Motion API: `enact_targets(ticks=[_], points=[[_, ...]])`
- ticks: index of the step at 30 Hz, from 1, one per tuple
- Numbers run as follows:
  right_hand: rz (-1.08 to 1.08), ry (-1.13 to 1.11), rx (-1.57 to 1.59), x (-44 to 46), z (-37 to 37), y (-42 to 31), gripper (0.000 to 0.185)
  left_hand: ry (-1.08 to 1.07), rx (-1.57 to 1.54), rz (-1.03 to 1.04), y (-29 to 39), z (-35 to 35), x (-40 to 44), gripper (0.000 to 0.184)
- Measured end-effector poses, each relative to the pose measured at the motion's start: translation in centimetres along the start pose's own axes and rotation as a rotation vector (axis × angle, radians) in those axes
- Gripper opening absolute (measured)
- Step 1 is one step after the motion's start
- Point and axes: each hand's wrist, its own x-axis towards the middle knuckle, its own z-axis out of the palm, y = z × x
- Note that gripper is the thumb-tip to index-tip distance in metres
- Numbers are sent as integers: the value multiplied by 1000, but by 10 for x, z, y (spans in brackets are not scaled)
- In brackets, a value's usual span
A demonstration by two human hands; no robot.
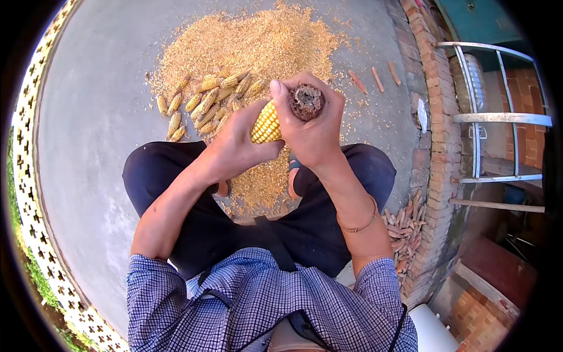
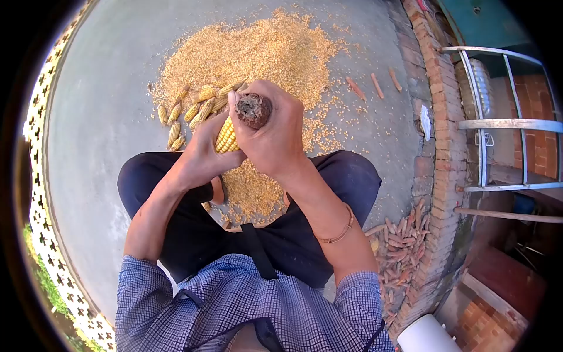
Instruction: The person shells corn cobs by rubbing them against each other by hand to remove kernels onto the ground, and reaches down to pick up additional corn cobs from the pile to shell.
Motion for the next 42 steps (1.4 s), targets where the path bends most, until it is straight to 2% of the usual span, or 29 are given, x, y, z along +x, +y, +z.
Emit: enact_targets(ticks=[2, 5, 9, 10, 12, 13, 15, 16, 19, 23, 24, 27, 28, 30, 33, 34, 35, 36, 39, 40, 42], points=[[68, -13, -80, 1, 0, 0, 23, 71, 119, 68, -9, 3, 2, 37], [21, 21, -261, 3, 6, 8, 25, 133, 544, -11, -9, -1, 3, 39], [251, -19, -259, 12, 4, 9, 27, 130, 575, -58, -8, -1, 5, 39], [340, -48, -160, 15, -2, 15, 27, 128, 370, -60, -9, 0, 6, 38], [518, 9, 247, 19, -9, 8, 23, 119, -39, -58, -9, 1, 10, 37], [604, 38, 453, 21, -12, 5, 21, 78, -188, -135, -6, -3, 10, 36], [570, -23, 600, 21, -16, 15, 21, -12, -490, -298, 3, -8, 8, 34], [559, -17, 615, 20, -15, 13, 22, 15, -568, -296, 2, -6, 7, 34], [496, -67, 577, 20, -18, 5, 25, -32, -584, -311, 4, -10, 7, 34], [170, -103, 324, 12, -9, -5, 22, -65, -604, -364, 1, -11, 5, 34], [-93, -98, 168, 11, -2, 0, 18, -90, -606, -386, 3, -12, 3, 33], [-162, -229, -159, 2, -3, -2, 15, -130, -599, -420, -11, -12, -1, 33], [-188, -185, -170, 2, 0, 1, 14, -146, -599, -420, -9, -10, -1, 34], [-132, -166, -222, 3, 0, -2, 13, -142, -510, -403, 0, -9, 2, 37], [29, -56, -222, 5, 3, 3, 13, 54, 210, 62, -20, 5, 8, 45], [38, -26, -241, 6, 5, 6, 18, 75, 339, -39, -18, 7, 8, 49], [47, 4, -262, 8, 5, 8, 25, 91, 353, -50, -18, 10, 9, 50], [116, -49, -186, 12, 2, 10, 10, 107, 368, -61, -18, 12, 9, 50], [330, -18, 148, 19, 0, 24, 16, 88, 249, -34, -20, 7, 14, 47], [503, -56, 341, 21, -9, 13, 23, 78, 177, -14, -19, 5, 15, 45], [520, -42, 523, 22, -14, 17, 25, 18, -162, -231, 0, -1, 13, 41]])
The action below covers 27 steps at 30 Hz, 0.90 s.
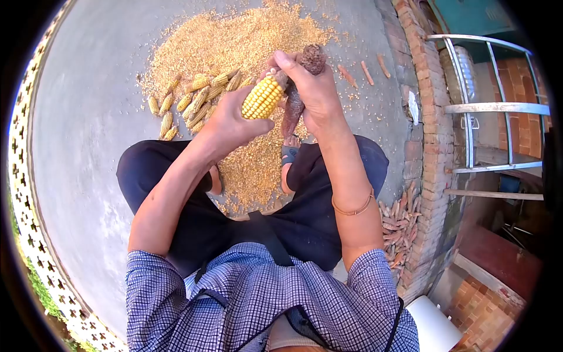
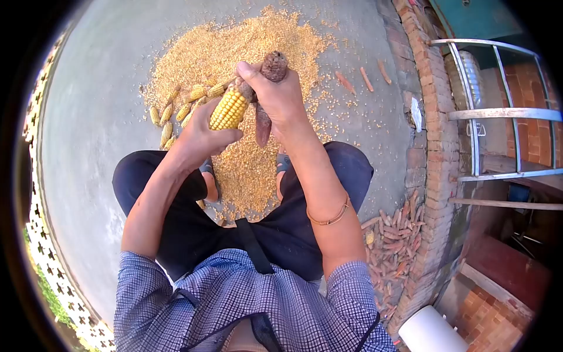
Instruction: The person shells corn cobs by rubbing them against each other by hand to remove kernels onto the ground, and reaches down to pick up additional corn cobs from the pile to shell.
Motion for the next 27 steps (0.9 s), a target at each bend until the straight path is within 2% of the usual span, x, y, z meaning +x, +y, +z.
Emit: enact_targets(ticks=[1, 5, 8, 11, 12, 14, 15, 16, 17, 18, 19, 21, 23, 25, 27], points=[[8, -16, 91, 2, -3, 2, 27, -41, -163, -112, 8, 0, -4, 38], [7, -77, 45, -4, -2, -1, 25, -54, -276, -119, 3, -5, -5, 37], [-81, -109, -112, -10, 5, -4, 28, -24, -237, -84, -3, -6, -3, 39], [-303, 6, -265, -16, 19, 10, 22, 32, 28, 5, 0, 1, 1, 42], [-433, 85, -301, -15, 27, 18, 18, 101, 155, 95, -8, 4, 4, 43], [-425, 215, -478, -12, 25, 23, 17, 231, 411, 276, -28, 13, 10, 46], [-422, 279, -568, -11, 24, 25, 18, 224, 451, 209, -24, 16, 8, 49], [-273, 338, -465, -5, 21, 26, 20, 219, 488, 148, -17, 21, 5, 51], [-288, 332, -450, -2, 18, 26, 21, 208, 525, 87, -13, 24, 3, 53], [-300, 321, -433, 0, 17, 27, 21, 262, 530, 246, -19, 24, 6, 57], [-314, 305, -413, 2, 17, 27, 22, 230, 418, 269, -22, 22, 11, 57], [-159, 189, -147, 3, 16, 15, 20, 176, 197, 318, -19, 18, 14, 57], [11, 100, 146, -1, 12, -2, 22, 8, -129, 142, -6, 13, 7, 48], [16, 92, 162, 1, 4, -2, 27, -153, -517, -67, -2, 7, 1, 43], [18, 134, 145, -3, 2, -6, 26, -152, -563, -70, -3, 6, 0, 40]])
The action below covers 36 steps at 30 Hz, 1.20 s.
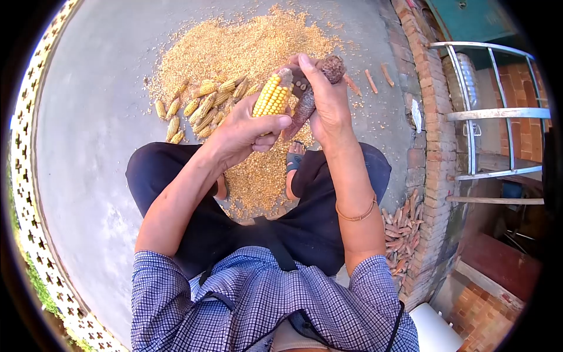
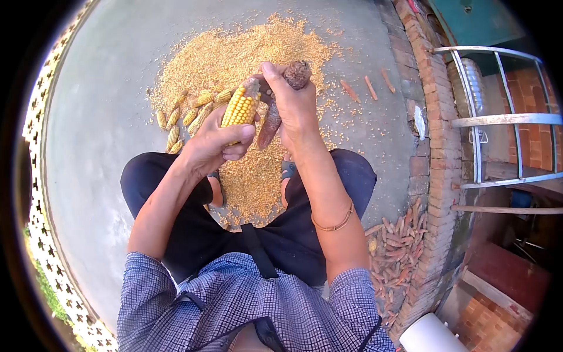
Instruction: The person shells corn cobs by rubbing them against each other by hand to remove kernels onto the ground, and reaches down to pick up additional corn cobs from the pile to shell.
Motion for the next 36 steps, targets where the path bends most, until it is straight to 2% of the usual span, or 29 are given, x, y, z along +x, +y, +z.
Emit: enact_targets(ticks=[4, 6, 8, 12, 13, 14, 15, 16, 18, 20, 21, 24, 26, 27, 29, 30, 31, 33, 36], points=[[-50, -107, 10, -1, -4, 4, 25, 2, -151, -59, 4, 0, 2, 48], [-142, -168, -112, 1, -1, 7, 30, 34, -293, -108, 5, 3, 3, 50], [-206, -163, -202, -7, 7, 8, 32, 103, -157, -76, -1, 0, 5, 56], [-489, -12, -525, -9, 17, 30, 28, 246, 190, 30, -10, 8, 8, 60], [-506, 54, -545, -10, 18, 28, 20, 268, 283, 64, -13, 8, 8, 62], [-453, 88, -575, -8, 19, 26, 16, 288, 375, 102, -17, 9, 10, 64], [-400, 126, -606, -5, 18, 23, 12, 254, 663, 334, -21, 5, 14, 67], [-343, 169, -634, -4, 17, 22, 11, 262, 684, 337, -24, 3, 15, 65], [-361, 169, -521, -4, 16, 21, 13, 293, 724, 353, -25, 2, 15, 61], [-336, 102, -361, -3, 15, 16, 14, 256, 479, 230, -21, 1, 14, 60], [-175, 54, -238, -4, 13, 7, 14, 233, 357, 169, -18, 1, 14, 59], [-91, -67, 37, 4, 3, 8, 20, 169, 52, 69, -12, 4, 16, 57], [-131, -110, -55, 0, 3, 7, 27, 171, -61, 55, -18, -4, 20, 58], [-169, -97, -101, -1, 6, 13, 29, 327, 16, 49, -18, 1, 22, 59], [-289, -81, -252, -2, 8, 26, 34, 299, 307, 110, -15, -1, 19, 62], [-311, -20, -315, -4, 10, 30, 32, 280, 454, 139, -14, -1, 19, 63], [-337, 43, -378, -5, 14, 31, 29, 375, 444, 223, -20, 8, 21, 68], [-389, 143, -522, -3, 19, 28, 18, 321, 579, 314, -23, -2, 26, 70], [-352, 282, -596, 5, 17, 22, 18, 291, 532, 304, -29, 6, 25, 64]])
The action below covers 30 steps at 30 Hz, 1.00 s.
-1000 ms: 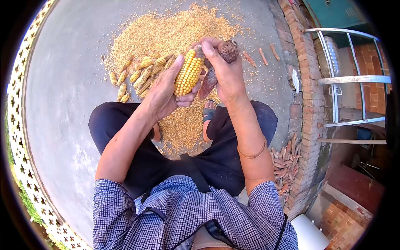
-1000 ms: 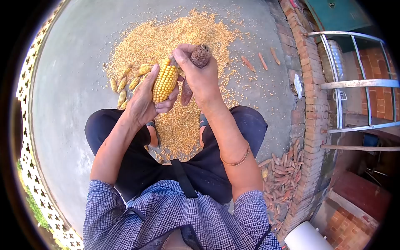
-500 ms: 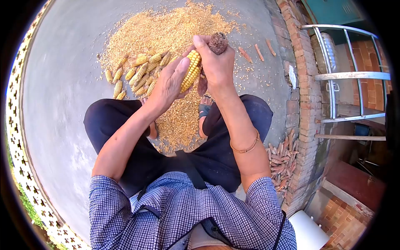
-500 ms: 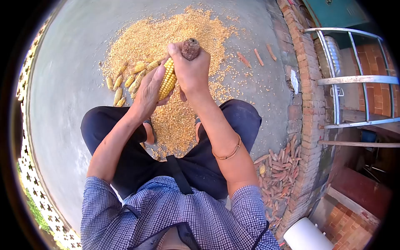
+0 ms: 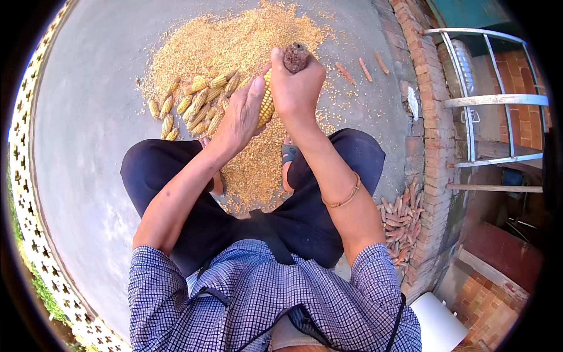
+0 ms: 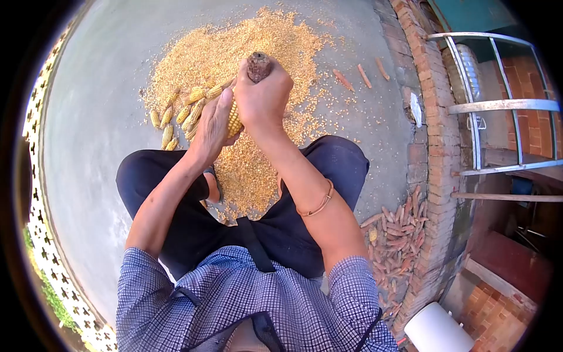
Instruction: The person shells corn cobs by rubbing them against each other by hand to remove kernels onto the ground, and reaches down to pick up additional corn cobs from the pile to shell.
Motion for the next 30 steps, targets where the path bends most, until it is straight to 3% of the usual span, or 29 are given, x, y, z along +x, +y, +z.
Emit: enact_targets(ticks=[1, 3, 5, 8, 11, 14, 16, 18, 19, 20, 22, 24, 27, 30], points=[[-63, 16, 33, -1, 0, -2, 19, -51, -101, -117, 8, -4, -2, 62], [73, -58, 205, 5, 0, -1, 16, -155, -446, -269, 12, -7, 2, 51], [203, -194, 358, 7, -10, -3, 15, -160, -592, -371, 12, -13, 5, 50], [235, -311, 577, 10, -16, -4, 21, -195, -759, -482, 14, -20, 11, 46], [32, -341, 377, 0, -14, -3, 32, -251, -805, -490, 4, -27, 12, 46], [-316, -273, 46, -10, 4, 14, 38, 20, -558, -498, 19, -16, 8, 47], [-473, -160, -215, -15, 8, 10, 36, 12, -373, -406, 7, -16, 9, 52], [-294, -129, -169, -10, 6, -1, 23, 40, -163, -276, 4, -11, 9, 56], [-173, -130, -180, -6, 4, -5, 21, 44, -123, -392, 9, -7, 7, 63], [-46, -132, -190, -4, 2, -6, 19, 18, -61, -311, 6, -7, 5, 63], [-114, -62, 38, 0, 8, 4, 15, -10, 59, -124, 10, -11, 6, 65], [-73, -111, 278, 5, 5, 6, 17, -6, -129, -165, 15, -11, 3, 60], [163, -210, 429, 11, -5, 7, 21, -49, -376, -153, 14, -14, 9, 51], [216, -223, 508, 5, -6, 8, 34, -27, -376, -153, 9, -17, 13, 47]])
